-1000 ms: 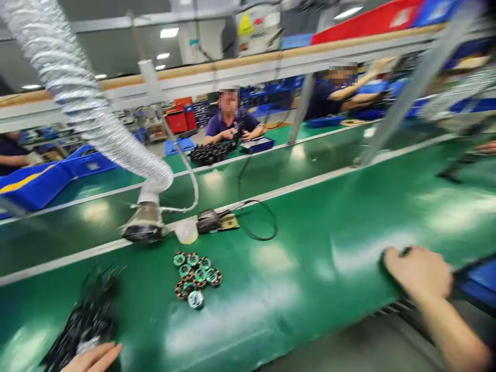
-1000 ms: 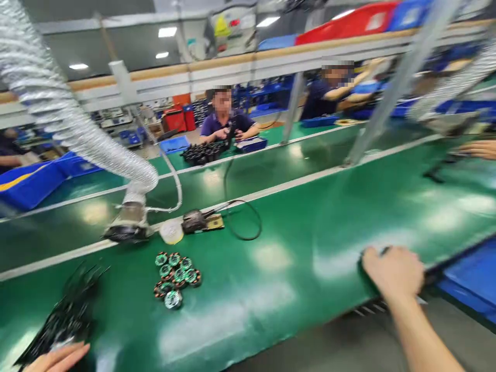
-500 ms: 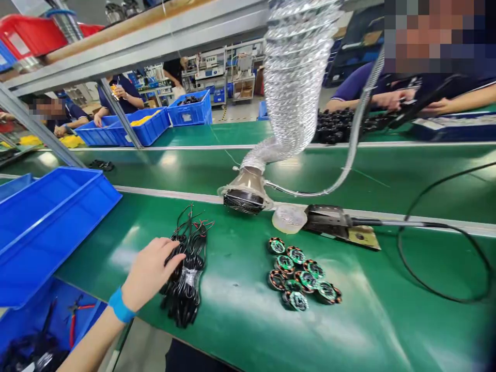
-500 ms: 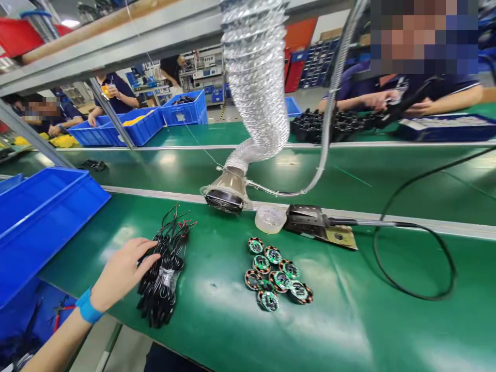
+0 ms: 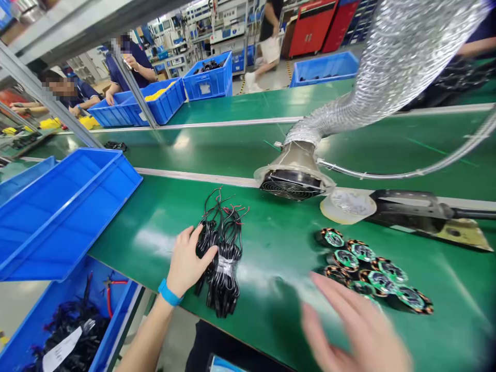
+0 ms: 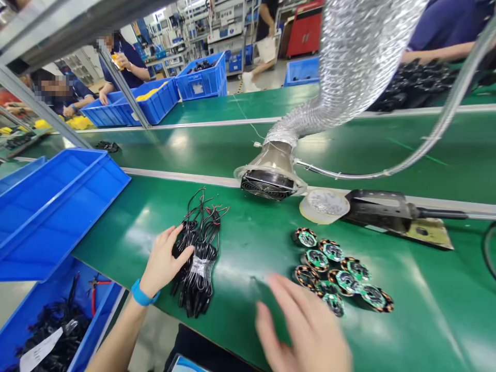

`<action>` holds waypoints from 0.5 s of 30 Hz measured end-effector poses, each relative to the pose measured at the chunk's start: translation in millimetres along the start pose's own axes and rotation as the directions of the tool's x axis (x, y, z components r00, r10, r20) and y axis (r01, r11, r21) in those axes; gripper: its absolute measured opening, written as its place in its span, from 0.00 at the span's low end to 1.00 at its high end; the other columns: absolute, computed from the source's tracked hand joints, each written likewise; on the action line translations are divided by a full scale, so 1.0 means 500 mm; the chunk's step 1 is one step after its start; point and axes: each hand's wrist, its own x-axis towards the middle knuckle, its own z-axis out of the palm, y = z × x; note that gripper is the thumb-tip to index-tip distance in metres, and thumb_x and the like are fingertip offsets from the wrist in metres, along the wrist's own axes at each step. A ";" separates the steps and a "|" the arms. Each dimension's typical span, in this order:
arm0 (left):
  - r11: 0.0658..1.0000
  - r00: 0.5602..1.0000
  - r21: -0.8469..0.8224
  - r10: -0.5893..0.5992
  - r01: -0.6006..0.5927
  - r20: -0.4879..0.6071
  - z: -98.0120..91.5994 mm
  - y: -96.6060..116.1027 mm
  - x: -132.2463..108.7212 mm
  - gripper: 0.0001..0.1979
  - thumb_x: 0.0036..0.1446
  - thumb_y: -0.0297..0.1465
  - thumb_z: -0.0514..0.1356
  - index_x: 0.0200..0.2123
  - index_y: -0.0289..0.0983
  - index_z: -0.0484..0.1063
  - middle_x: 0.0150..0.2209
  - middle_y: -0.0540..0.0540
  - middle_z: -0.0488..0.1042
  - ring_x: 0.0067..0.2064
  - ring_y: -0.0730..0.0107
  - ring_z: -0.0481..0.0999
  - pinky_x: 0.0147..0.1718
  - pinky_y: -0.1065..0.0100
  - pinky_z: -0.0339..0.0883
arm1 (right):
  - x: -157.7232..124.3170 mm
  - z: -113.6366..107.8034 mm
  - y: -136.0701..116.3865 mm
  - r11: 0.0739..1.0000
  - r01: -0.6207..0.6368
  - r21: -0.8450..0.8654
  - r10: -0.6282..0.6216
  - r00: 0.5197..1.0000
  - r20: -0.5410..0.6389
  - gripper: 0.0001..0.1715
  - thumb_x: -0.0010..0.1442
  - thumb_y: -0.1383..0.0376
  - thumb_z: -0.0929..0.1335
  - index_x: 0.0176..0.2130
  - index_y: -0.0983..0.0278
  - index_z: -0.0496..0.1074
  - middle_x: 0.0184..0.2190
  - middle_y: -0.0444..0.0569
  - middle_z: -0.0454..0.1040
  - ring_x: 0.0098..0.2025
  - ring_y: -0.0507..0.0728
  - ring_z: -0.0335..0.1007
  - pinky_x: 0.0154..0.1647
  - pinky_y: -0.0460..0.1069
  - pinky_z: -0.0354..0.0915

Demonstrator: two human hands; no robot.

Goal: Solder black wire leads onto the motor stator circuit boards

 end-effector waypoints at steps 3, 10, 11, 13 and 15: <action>0.998 0.998 -0.060 0.019 -0.016 0.054 0.009 0.002 0.006 0.30 0.68 0.42 0.57 0.69 0.38 0.64 0.66 0.41 0.64 0.66 0.59 0.64 0.68 0.57 0.59 | 0.045 0.084 -0.083 0.992 0.122 -0.019 -0.117 0.980 0.162 0.47 0.71 0.49 0.63 0.78 0.51 0.39 0.58 0.57 0.71 0.46 0.62 0.78 0.37 0.58 0.78; 0.998 0.999 0.045 0.046 -0.046 0.000 0.028 0.002 -0.036 0.30 0.69 0.37 0.53 0.71 0.37 0.62 0.70 0.40 0.57 0.69 0.54 0.59 0.68 0.50 0.58 | 0.058 0.228 -0.137 0.968 0.210 -0.137 -0.169 0.951 0.261 0.51 0.67 0.41 0.65 0.77 0.62 0.51 0.73 0.63 0.52 0.60 0.72 0.73 0.49 0.63 0.78; 0.997 0.998 0.050 0.059 -0.059 0.007 0.034 -0.002 -0.039 0.30 0.71 0.39 0.53 0.72 0.37 0.61 0.72 0.40 0.55 0.71 0.54 0.57 0.68 0.50 0.57 | 0.059 0.231 -0.137 0.979 0.178 -0.100 -0.144 0.950 0.276 0.52 0.65 0.43 0.67 0.76 0.61 0.51 0.73 0.62 0.50 0.62 0.71 0.71 0.51 0.62 0.78; 0.996 0.997 0.050 0.080 -0.080 0.011 0.042 -0.012 -0.039 0.31 0.72 0.41 0.52 0.74 0.38 0.59 0.72 0.41 0.54 0.71 0.54 0.57 0.69 0.50 0.58 | 0.066 0.228 -0.134 0.999 0.029 0.019 -0.034 0.942 0.333 0.51 0.61 0.49 0.70 0.75 0.58 0.52 0.72 0.59 0.53 0.60 0.66 0.73 0.51 0.59 0.78; 0.994 0.996 0.067 0.090 -0.088 -0.019 0.044 -0.025 -0.031 0.30 0.71 0.38 0.53 0.73 0.37 0.60 0.71 0.41 0.56 0.70 0.55 0.60 0.68 0.53 0.60 | 0.077 0.221 -0.129 0.969 -0.195 0.155 0.119 0.910 0.396 0.51 0.58 0.52 0.70 0.74 0.57 0.53 0.69 0.56 0.58 0.50 0.59 0.76 0.46 0.55 0.79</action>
